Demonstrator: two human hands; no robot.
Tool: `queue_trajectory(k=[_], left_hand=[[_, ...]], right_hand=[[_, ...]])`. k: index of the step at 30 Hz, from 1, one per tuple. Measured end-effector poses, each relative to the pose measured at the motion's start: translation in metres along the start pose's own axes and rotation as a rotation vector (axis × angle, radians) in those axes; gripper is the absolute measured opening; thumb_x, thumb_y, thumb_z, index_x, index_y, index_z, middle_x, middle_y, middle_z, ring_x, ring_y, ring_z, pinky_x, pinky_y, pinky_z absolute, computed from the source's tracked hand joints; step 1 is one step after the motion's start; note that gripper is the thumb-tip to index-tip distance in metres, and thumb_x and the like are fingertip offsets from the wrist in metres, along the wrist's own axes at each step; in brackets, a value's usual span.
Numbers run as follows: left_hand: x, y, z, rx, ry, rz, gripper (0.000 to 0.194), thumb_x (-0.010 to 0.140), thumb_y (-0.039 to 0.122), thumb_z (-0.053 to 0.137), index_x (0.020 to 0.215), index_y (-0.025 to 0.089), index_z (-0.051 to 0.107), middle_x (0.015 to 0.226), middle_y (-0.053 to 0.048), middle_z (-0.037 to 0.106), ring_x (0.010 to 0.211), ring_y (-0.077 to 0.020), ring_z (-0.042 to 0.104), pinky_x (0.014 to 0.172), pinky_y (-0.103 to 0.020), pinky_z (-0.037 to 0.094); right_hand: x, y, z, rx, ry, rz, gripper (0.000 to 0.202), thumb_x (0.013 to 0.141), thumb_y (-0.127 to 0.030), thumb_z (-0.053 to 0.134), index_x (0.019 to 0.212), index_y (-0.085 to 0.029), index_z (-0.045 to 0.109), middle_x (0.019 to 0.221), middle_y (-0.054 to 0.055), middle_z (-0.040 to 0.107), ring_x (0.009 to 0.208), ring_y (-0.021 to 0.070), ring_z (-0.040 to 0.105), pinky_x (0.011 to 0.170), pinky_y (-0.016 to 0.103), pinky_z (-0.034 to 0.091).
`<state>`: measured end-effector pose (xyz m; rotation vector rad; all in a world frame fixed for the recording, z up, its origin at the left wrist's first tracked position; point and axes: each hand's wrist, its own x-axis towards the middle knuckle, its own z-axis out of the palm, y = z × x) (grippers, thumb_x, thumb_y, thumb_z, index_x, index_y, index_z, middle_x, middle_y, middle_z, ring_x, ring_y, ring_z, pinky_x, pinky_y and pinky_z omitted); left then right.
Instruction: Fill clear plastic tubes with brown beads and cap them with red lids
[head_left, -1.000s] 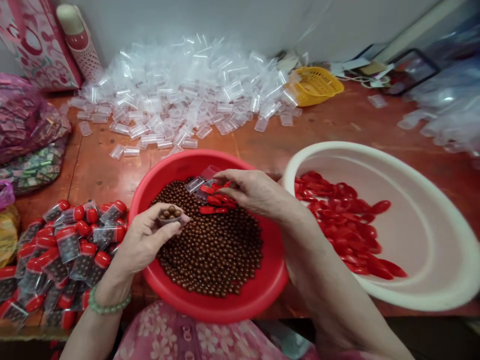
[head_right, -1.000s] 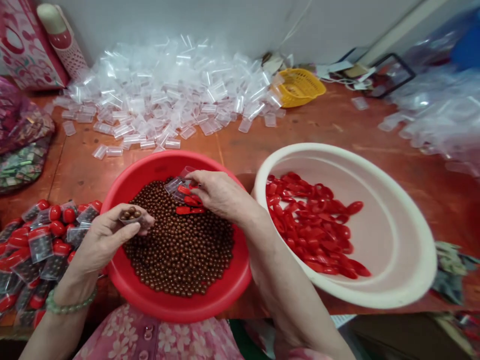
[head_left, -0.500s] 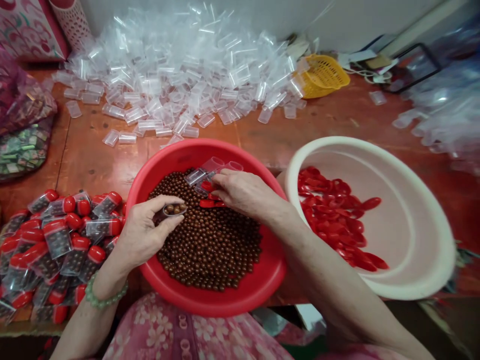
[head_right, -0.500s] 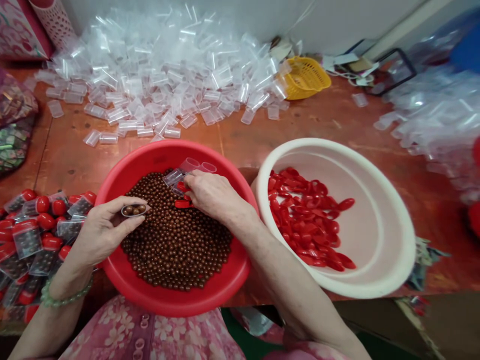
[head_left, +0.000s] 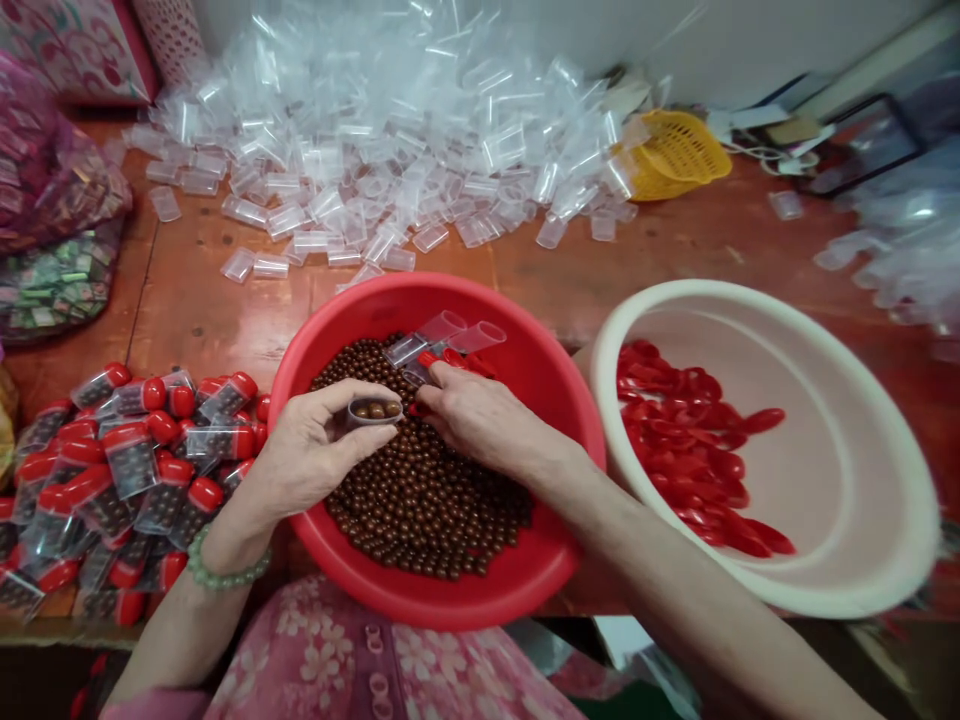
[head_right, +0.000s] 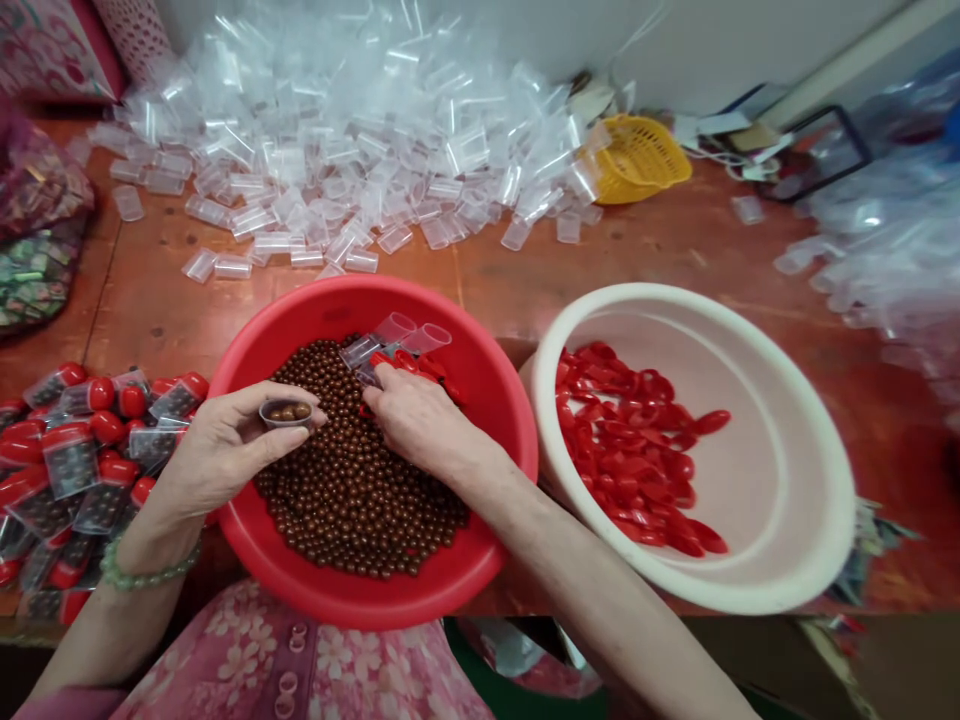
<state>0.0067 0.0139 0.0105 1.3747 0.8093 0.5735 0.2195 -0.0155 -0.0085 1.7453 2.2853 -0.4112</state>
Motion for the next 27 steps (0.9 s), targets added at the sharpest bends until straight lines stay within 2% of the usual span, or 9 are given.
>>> queue_trajectory(k=[3,7,10,13,17,19,23,27], left_hand=[[-0.005,0.003,0.003,-0.057,-0.021,-0.023,0.022,0.083,0.020,0.063,0.103,0.015,0.066,0.096,-0.004,0.071,0.091,-0.0138,0.065,0.083,-0.024,0.049],[-0.007,0.006,0.006,-0.084,-0.021,-0.028,0.023,0.081,0.019,0.064,0.104,0.017,0.064,0.095,-0.003,0.070,0.090,-0.0136,0.065,0.083,-0.025,0.048],[-0.006,0.008,0.006,-0.125,-0.027,-0.029,0.018,0.080,0.018,0.064,0.097,0.015,0.065,0.093,-0.004,0.070,0.088,-0.0137,0.064,0.083,-0.025,0.048],[-0.006,0.007,0.006,-0.147,-0.039,-0.018,0.019,0.080,0.019,0.064,0.098,0.014,0.064,0.093,-0.004,0.068,0.087,-0.0136,0.063,0.084,-0.027,0.047],[-0.004,0.000,0.009,-0.041,0.066,0.069,0.019,0.079,0.019,0.062,0.098,0.014,0.063,0.100,-0.006,0.064,0.096,-0.0157,0.058,0.091,-0.030,0.044],[-0.004,-0.003,0.011,-0.034,0.085,0.049,0.020,0.080,0.021,0.061,0.099,0.014,0.062,0.100,-0.006,0.064,0.094,-0.0160,0.058,0.088,-0.030,0.044],[-0.003,-0.003,0.011,-0.064,0.060,-0.047,0.019,0.079,0.027,0.063,0.093,0.014,0.062,0.083,-0.002,0.062,0.077,-0.0131,0.056,0.074,-0.027,0.043],[-0.002,-0.001,0.010,-0.147,0.061,-0.062,0.020,0.076,0.027,0.066,0.090,0.013,0.062,0.080,-0.001,0.062,0.074,-0.0117,0.055,0.073,-0.025,0.044]], right_hand=[[-0.005,0.004,-0.002,0.187,0.141,0.003,0.008,0.089,-0.021,0.053,0.085,-0.015,0.059,0.094,0.012,0.061,0.089,0.0248,0.057,0.078,0.036,0.044],[-0.014,0.008,-0.005,0.779,0.272,0.042,0.015,0.088,-0.033,0.058,0.090,-0.019,0.055,0.083,0.004,0.064,0.075,0.0176,0.059,0.069,0.031,0.048],[-0.018,0.005,-0.005,1.018,0.384,-0.017,0.021,0.087,-0.038,0.060,0.098,-0.020,0.058,0.090,0.003,0.066,0.080,0.0168,0.062,0.072,0.030,0.050],[-0.022,0.000,-0.010,0.949,0.422,-0.109,0.020,0.087,-0.032,0.062,0.104,-0.021,0.064,0.095,0.004,0.067,0.087,0.0179,0.064,0.079,0.032,0.050],[-0.028,-0.010,-0.028,0.691,0.324,-0.229,0.018,0.088,-0.020,0.058,0.102,-0.021,0.068,0.091,0.005,0.063,0.082,0.0168,0.062,0.074,0.031,0.050],[-0.029,-0.014,-0.035,0.655,0.288,-0.262,0.018,0.089,-0.018,0.056,0.102,-0.020,0.068,0.089,0.005,0.064,0.082,0.0166,0.062,0.073,0.030,0.049],[-0.029,-0.015,-0.038,0.793,0.319,-0.259,0.012,0.086,-0.021,0.062,0.098,-0.020,0.065,0.086,0.002,0.065,0.078,0.0149,0.061,0.071,0.028,0.048],[-0.025,-0.022,-0.027,1.102,0.447,-0.146,0.010,0.085,-0.026,0.065,0.095,-0.023,0.063,0.088,0.000,0.063,0.081,0.0136,0.060,0.076,0.027,0.048]])
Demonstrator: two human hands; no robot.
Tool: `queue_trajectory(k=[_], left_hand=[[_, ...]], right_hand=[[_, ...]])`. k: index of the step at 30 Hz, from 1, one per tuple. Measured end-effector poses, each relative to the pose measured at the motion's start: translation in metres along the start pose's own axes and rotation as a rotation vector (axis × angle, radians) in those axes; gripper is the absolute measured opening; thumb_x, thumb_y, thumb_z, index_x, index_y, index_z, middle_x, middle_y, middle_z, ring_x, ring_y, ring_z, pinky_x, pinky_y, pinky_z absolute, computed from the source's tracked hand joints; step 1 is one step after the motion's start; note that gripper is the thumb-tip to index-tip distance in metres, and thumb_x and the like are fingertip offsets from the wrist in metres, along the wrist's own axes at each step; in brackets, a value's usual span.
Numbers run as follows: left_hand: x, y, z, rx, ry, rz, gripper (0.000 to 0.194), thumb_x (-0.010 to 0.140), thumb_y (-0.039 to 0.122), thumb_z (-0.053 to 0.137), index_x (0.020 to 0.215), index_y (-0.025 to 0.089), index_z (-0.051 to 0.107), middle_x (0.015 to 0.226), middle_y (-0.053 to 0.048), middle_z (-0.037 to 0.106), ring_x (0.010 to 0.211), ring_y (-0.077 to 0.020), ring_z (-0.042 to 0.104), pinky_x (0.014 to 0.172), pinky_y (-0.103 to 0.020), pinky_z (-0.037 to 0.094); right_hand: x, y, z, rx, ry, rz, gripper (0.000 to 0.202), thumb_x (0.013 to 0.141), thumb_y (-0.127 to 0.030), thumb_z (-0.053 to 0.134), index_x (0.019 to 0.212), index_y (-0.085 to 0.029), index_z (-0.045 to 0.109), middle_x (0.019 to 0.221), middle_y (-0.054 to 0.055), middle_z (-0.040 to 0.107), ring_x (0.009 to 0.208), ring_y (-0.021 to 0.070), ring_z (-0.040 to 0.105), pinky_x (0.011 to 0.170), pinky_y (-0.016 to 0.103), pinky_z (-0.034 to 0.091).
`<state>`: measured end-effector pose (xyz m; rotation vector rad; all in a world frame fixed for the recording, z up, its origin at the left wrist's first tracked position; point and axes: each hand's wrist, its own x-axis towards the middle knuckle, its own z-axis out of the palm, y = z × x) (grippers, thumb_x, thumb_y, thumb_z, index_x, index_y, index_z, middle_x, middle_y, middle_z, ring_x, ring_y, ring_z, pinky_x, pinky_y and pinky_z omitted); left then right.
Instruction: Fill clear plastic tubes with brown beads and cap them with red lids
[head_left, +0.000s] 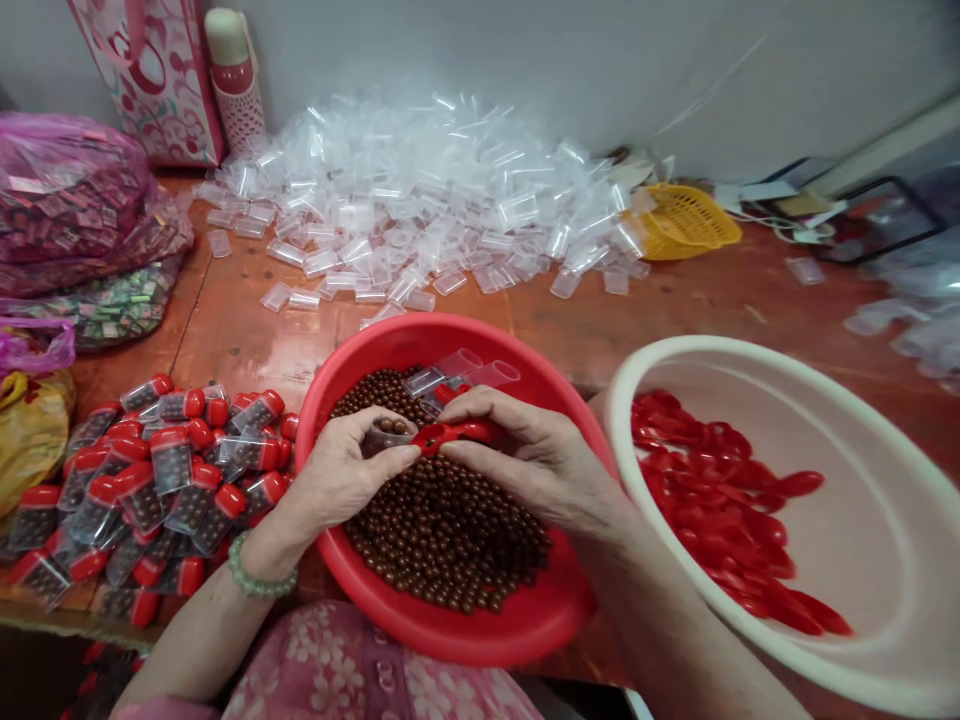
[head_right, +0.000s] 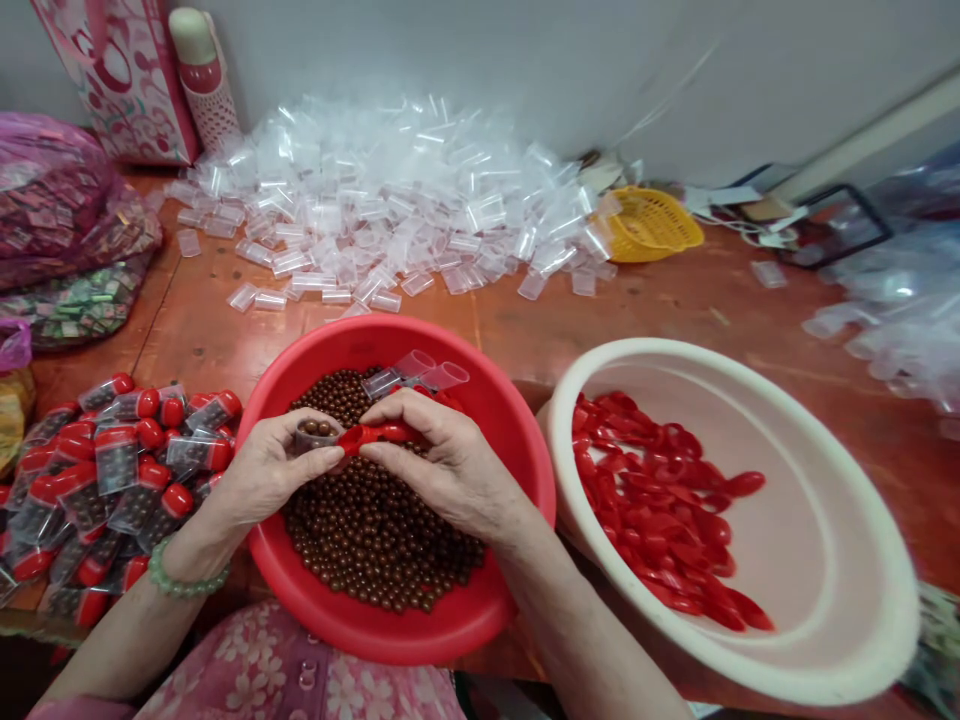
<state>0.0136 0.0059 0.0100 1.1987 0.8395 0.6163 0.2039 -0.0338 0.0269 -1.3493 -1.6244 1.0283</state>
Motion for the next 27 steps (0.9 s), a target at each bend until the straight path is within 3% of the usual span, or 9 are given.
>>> queue_trajectory(k=[3,11,15,19,23,27], left_hand=[[0.002,-0.002,0.001,-0.029,0.027,0.010,0.020,0.075,0.025,0.067,0.090,0.013,0.062,0.081,-0.001,0.062,0.075,-0.0116,0.055,0.074,-0.025,0.044],[0.001,-0.014,0.000,-0.105,0.006,0.026,0.022,0.079,0.023,0.063,0.098,0.014,0.060,0.090,-0.002,0.062,0.086,-0.0144,0.058,0.083,-0.030,0.046],[0.000,-0.011,-0.001,-0.257,-0.044,-0.062,0.028,0.075,0.024,0.068,0.099,0.013,0.058,0.089,-0.002,0.062,0.079,-0.0122,0.059,0.078,-0.028,0.049],[-0.002,-0.008,-0.004,-0.343,-0.099,-0.123,0.035,0.073,0.029,0.073,0.100,0.012,0.059,0.088,-0.003,0.064,0.077,-0.0116,0.062,0.074,-0.026,0.049],[-0.006,-0.005,-0.007,-0.329,-0.163,-0.062,0.032,0.077,0.029,0.071,0.104,0.014,0.063,0.090,-0.004,0.067,0.081,-0.0120,0.062,0.080,-0.027,0.048],[-0.007,0.000,-0.010,-0.144,-0.202,0.014,0.024,0.078,0.021,0.067,0.101,0.015,0.067,0.096,-0.004,0.068,0.090,-0.0136,0.061,0.087,-0.028,0.045]], right_hand=[[-0.003,0.002,0.020,0.178,0.144,0.096,0.014,0.088,-0.030,0.062,0.101,-0.026,0.061,0.095,0.000,0.063,0.089,0.0150,0.059,0.082,0.029,0.047],[-0.003,-0.003,0.061,0.243,0.259,0.201,0.027,0.094,-0.039,0.050,0.118,-0.026,0.050,0.112,0.004,0.062,0.103,0.0167,0.059,0.096,0.035,0.046],[0.003,0.003,0.057,0.278,0.321,0.190,0.025,0.088,-0.042,0.060,0.106,-0.025,0.056,0.105,0.005,0.068,0.092,0.0173,0.064,0.083,0.036,0.053],[0.010,0.011,0.039,0.180,0.394,0.132,0.026,0.078,-0.036,0.072,0.100,-0.023,0.068,0.104,0.004,0.070,0.098,0.0182,0.064,0.092,0.038,0.050],[0.014,0.013,0.028,0.291,0.438,0.174,0.036,0.071,-0.033,0.079,0.103,-0.024,0.065,0.094,0.001,0.072,0.085,0.0149,0.067,0.081,0.032,0.055],[0.014,0.011,0.027,0.329,0.438,0.184,0.029,0.069,-0.034,0.081,0.090,-0.021,0.064,0.082,0.000,0.071,0.073,0.0131,0.066,0.069,0.027,0.055]])
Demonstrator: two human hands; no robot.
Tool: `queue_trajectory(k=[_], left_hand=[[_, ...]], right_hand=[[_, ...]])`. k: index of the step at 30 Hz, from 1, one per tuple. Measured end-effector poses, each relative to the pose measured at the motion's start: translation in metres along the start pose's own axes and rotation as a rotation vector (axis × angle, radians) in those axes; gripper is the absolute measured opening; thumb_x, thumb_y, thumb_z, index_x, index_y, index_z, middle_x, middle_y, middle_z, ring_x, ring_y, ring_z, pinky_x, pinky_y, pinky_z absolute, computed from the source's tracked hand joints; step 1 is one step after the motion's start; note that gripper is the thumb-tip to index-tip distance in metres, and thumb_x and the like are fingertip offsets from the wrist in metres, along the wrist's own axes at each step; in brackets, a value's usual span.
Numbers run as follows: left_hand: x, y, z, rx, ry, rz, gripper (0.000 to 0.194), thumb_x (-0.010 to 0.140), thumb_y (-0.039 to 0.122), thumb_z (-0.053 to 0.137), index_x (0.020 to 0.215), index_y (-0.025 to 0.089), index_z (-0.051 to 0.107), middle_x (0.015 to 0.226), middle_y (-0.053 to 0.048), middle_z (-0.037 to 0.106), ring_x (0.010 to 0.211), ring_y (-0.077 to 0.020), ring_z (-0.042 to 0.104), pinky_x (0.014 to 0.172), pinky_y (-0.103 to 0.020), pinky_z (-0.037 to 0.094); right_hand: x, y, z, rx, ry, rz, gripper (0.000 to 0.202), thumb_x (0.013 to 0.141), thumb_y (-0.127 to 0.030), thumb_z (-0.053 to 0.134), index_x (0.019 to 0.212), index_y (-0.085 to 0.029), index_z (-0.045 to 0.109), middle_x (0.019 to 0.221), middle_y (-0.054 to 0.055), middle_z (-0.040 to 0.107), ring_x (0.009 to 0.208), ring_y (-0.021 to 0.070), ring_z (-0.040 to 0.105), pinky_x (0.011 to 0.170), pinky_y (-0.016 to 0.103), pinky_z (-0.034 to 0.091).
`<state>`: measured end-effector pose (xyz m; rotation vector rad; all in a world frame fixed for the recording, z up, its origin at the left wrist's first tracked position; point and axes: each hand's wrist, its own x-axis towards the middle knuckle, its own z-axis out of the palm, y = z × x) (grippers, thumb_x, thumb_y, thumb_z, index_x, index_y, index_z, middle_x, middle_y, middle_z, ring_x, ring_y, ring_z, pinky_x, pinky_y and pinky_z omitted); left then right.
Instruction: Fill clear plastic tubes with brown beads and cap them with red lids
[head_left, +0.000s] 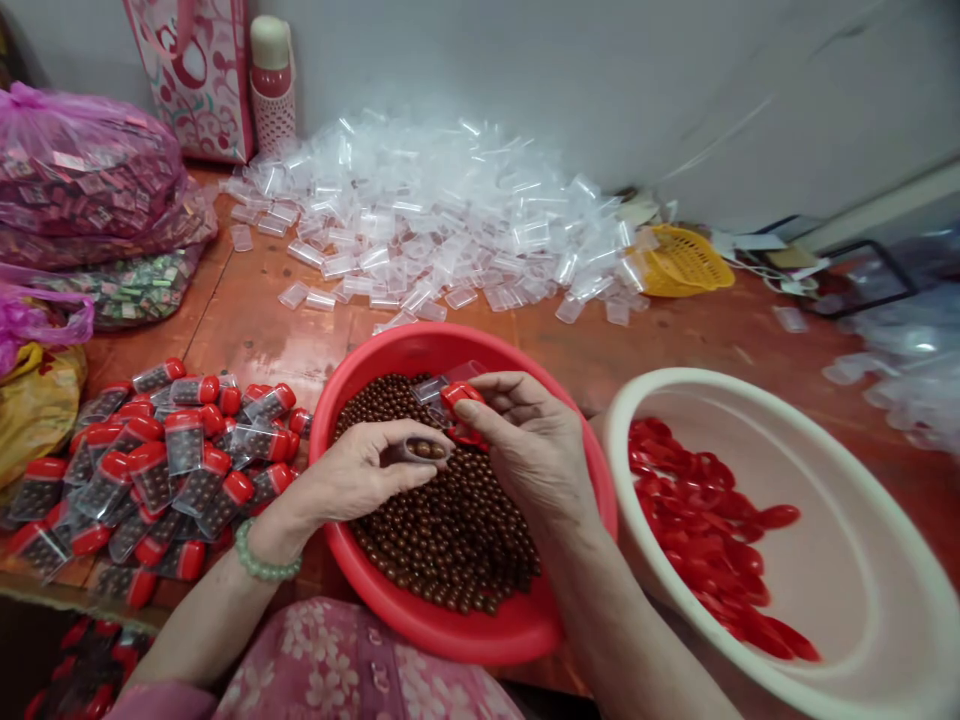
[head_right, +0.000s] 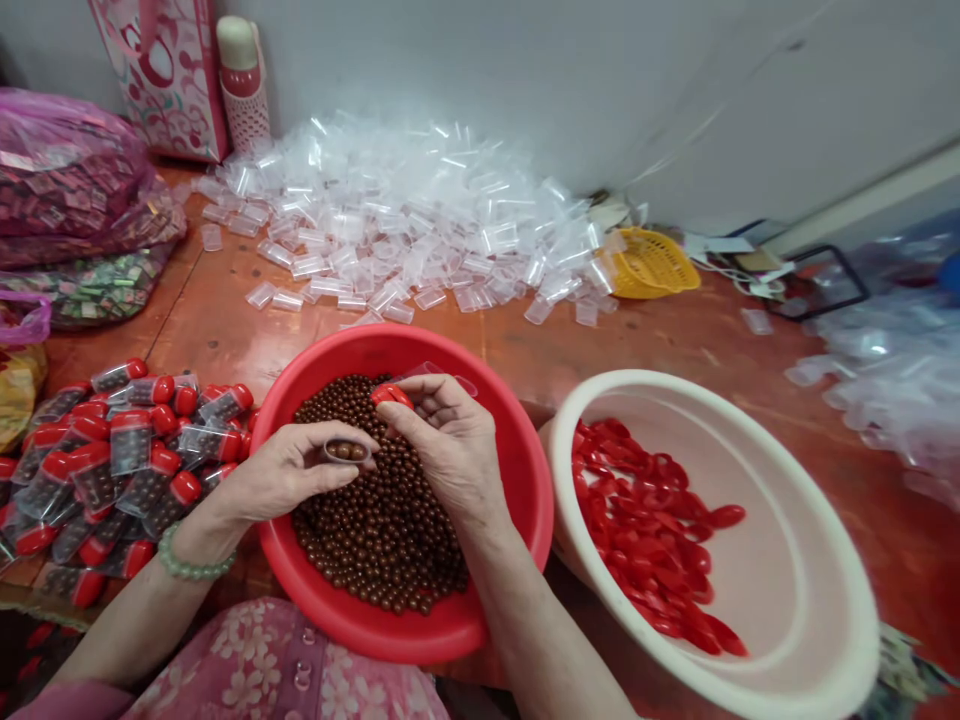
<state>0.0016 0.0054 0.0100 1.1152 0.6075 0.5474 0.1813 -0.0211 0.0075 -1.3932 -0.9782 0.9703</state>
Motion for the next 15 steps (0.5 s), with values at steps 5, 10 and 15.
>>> queue_trajectory(k=[5,10,15], left_hand=[[0.0071,0.0049,-0.0043,0.057,0.030,-0.014,0.023,0.078,0.021,0.067,0.100,0.014,0.066,0.095,-0.004,0.066,0.088,-0.0135,0.059,0.085,-0.027,0.044],[0.0082,0.0065,-0.0019,0.047,0.011,-0.046,0.026,0.081,0.026,0.064,0.104,0.014,0.062,0.086,-0.002,0.060,0.077,-0.0108,0.054,0.073,-0.025,0.044],[0.0049,0.0065,0.0000,0.099,-0.040,-0.029,0.021,0.083,0.025,0.061,0.102,0.015,0.061,0.080,0.000,0.058,0.073,-0.0104,0.052,0.070,-0.024,0.041]], right_hand=[[-0.0008,0.0000,0.0002,0.077,-0.049,-0.001,0.023,0.073,-0.030,0.078,0.092,-0.023,0.068,0.089,0.001,0.072,0.081,0.0126,0.067,0.078,0.028,0.054],[-0.0035,-0.0010,-0.0044,0.110,-0.077,-0.029,0.020,0.078,-0.028,0.074,0.097,-0.026,0.068,0.094,0.000,0.072,0.087,0.0124,0.067,0.084,0.028,0.053],[-0.0067,-0.0008,-0.0049,0.031,-0.088,-0.069,0.021,0.081,-0.032,0.071,0.101,-0.026,0.067,0.098,0.002,0.071,0.088,0.0148,0.067,0.085,0.032,0.055]])
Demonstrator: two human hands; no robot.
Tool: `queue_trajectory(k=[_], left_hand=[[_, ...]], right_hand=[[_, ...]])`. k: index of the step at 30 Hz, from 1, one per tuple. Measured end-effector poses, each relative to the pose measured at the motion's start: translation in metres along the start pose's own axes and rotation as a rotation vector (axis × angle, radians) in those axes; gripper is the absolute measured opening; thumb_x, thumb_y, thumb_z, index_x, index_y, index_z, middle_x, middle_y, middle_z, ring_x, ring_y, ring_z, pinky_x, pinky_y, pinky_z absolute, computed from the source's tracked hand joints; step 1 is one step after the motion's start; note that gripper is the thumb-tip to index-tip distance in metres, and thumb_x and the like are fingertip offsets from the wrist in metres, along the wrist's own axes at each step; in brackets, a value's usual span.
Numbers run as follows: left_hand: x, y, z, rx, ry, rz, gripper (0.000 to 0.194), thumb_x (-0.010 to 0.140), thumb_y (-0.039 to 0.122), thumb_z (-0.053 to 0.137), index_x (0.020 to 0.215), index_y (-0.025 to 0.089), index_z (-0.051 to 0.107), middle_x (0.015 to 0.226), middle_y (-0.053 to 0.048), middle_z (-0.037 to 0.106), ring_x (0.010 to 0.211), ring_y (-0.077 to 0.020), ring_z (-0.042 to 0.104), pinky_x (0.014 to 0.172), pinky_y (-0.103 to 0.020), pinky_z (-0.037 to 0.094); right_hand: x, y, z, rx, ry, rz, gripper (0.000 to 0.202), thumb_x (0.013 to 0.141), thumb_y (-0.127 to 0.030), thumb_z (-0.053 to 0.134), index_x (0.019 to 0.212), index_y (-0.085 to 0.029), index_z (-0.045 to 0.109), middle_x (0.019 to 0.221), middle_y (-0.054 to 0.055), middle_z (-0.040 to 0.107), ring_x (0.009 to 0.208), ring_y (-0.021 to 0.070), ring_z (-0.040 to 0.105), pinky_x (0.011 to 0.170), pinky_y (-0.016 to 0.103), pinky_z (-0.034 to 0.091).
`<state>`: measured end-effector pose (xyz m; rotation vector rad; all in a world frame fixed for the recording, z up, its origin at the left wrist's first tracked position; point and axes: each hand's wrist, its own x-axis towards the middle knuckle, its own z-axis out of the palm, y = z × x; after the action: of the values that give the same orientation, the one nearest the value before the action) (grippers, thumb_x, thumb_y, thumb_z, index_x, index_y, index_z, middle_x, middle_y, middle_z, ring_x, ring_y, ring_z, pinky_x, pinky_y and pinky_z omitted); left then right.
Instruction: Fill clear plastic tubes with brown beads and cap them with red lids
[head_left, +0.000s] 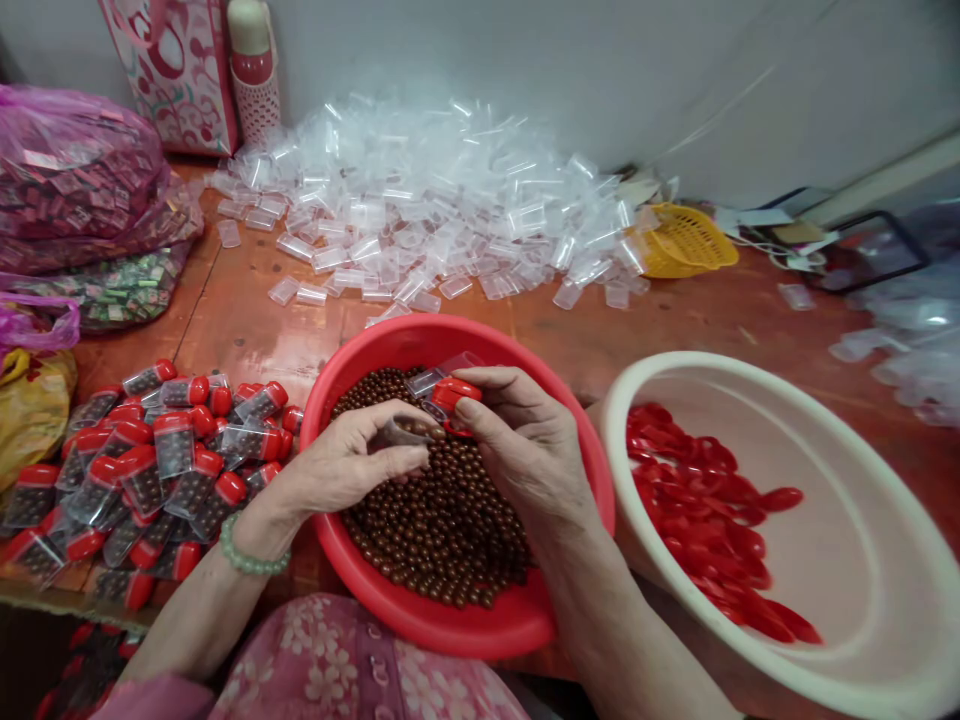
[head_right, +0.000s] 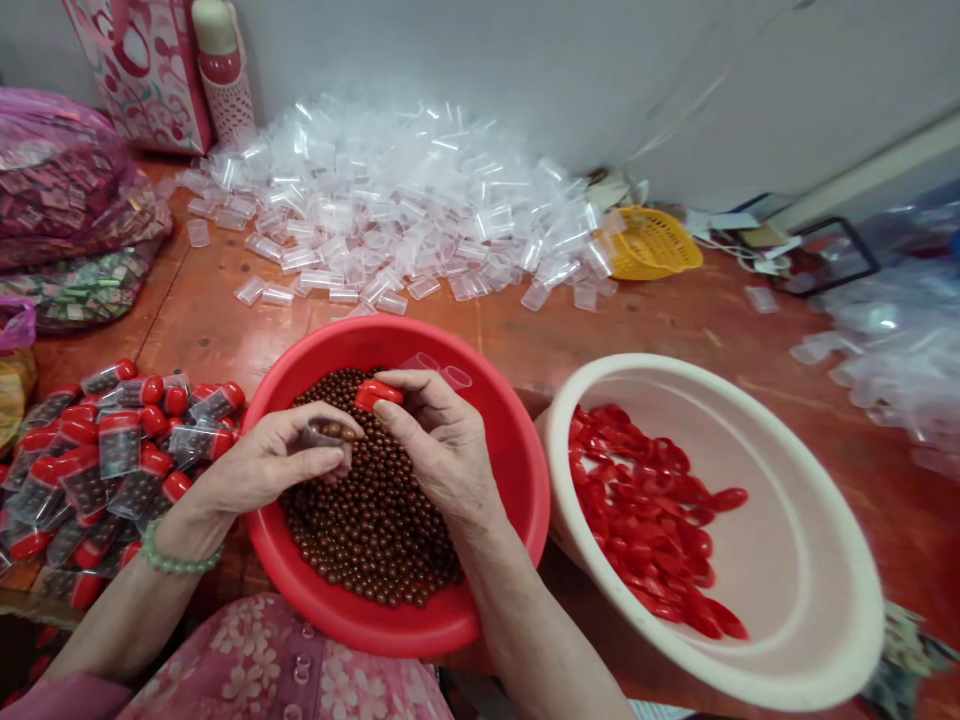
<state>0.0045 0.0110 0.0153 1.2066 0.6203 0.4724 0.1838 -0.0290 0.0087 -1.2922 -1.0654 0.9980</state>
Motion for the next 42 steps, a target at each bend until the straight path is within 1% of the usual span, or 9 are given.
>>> queue_trajectory(k=[4,9,12,17,23,28,33,39,42], left_hand=[[0.000,-0.001,-0.002,0.005,0.028,0.023,0.017,0.081,0.021,0.062,0.097,0.015,0.062,0.087,-0.001,0.060,0.079,-0.0112,0.053,0.076,-0.025,0.042],[0.001,-0.002,-0.003,-0.032,0.043,-0.004,0.016,0.079,0.020,0.064,0.094,0.014,0.062,0.085,-0.001,0.061,0.079,-0.0113,0.055,0.076,-0.025,0.042],[0.000,0.000,-0.001,-0.055,0.052,-0.020,0.016,0.079,0.019,0.064,0.094,0.014,0.063,0.085,-0.001,0.062,0.079,-0.0119,0.056,0.077,-0.026,0.043],[0.000,0.003,0.002,-0.066,0.047,0.029,0.013,0.079,0.017,0.063,0.091,0.014,0.064,0.086,-0.002,0.063,0.082,-0.0125,0.057,0.081,-0.027,0.043],[0.004,-0.008,0.001,-0.041,0.067,0.009,0.015,0.080,0.018,0.062,0.094,0.015,0.065,0.086,-0.002,0.062,0.080,-0.0125,0.056,0.080,-0.027,0.043],[0.005,-0.015,-0.002,-0.042,0.025,0.056,0.024,0.082,0.019,0.061,0.105,0.015,0.066,0.090,-0.002,0.066,0.085,-0.0148,0.058,0.086,-0.030,0.043],[0.006,-0.018,-0.003,0.025,0.000,0.115,0.027,0.082,0.015,0.058,0.108,0.016,0.067,0.090,-0.001,0.066,0.088,-0.0163,0.058,0.093,-0.033,0.043],[0.006,-0.018,-0.005,0.044,0.033,0.113,0.019,0.082,0.016,0.059,0.100,0.015,0.066,0.088,-0.002,0.063,0.084,-0.0144,0.055,0.085,-0.030,0.043],[0.006,-0.015,-0.005,0.033,0.073,0.058,0.013,0.082,0.015,0.059,0.094,0.014,0.064,0.083,-0.001,0.060,0.078,-0.0125,0.053,0.079,-0.028,0.042]], right_hand=[[-0.001,0.000,0.004,-0.013,-0.013,-0.032,0.019,0.081,-0.031,0.070,0.100,-0.026,0.068,0.095,0.002,0.071,0.085,0.0141,0.067,0.080,0.030,0.057],[-0.003,0.001,0.006,-0.037,-0.011,-0.026,0.022,0.082,-0.035,0.069,0.102,-0.026,0.066,0.097,0.002,0.070,0.081,0.0149,0.069,0.075,0.032,0.059],[-0.005,0.001,0.005,-0.045,0.000,-0.052,0.022,0.083,-0.033,0.069,0.103,-0.028,0.066,0.100,0.002,0.071,0.086,0.0153,0.069,0.080,0.032,0.059],[-0.008,-0.001,0.006,-0.074,0.026,-0.103,0.020,0.082,-0.029,0.071,0.101,-0.028,0.069,0.100,0.002,0.072,0.094,0.0182,0.069,0.089,0.036,0.056],[-0.010,-0.010,0.005,-0.178,0.019,-0.202,0.018,0.083,-0.025,0.069,0.100,-0.028,0.069,0.100,0.003,0.072,0.094,0.0193,0.068,0.089,0.038,0.056],[-0.010,-0.021,0.011,-0.282,-0.079,-0.322,0.024,0.083,-0.016,0.067,0.103,-0.029,0.069,0.096,0.003,0.072,0.091,0.0195,0.067,0.082,0.037,0.057],[-0.007,-0.021,0.015,-0.410,-0.187,-0.444,0.030,0.082,-0.010,0.066,0.104,-0.029,0.068,0.096,0.002,0.072,0.090,0.0186,0.067,0.080,0.036,0.057],[-0.010,-0.022,0.010,-0.529,-0.198,-0.496,0.033,0.081,-0.008,0.066,0.105,-0.030,0.069,0.095,0.003,0.072,0.087,0.0191,0.068,0.076,0.035,0.057],[-0.015,-0.021,0.002,-0.549,-0.133,-0.501,0.037,0.079,-0.006,0.067,0.106,-0.030,0.069,0.094,0.003,0.072,0.084,0.0190,0.067,0.076,0.035,0.057]])
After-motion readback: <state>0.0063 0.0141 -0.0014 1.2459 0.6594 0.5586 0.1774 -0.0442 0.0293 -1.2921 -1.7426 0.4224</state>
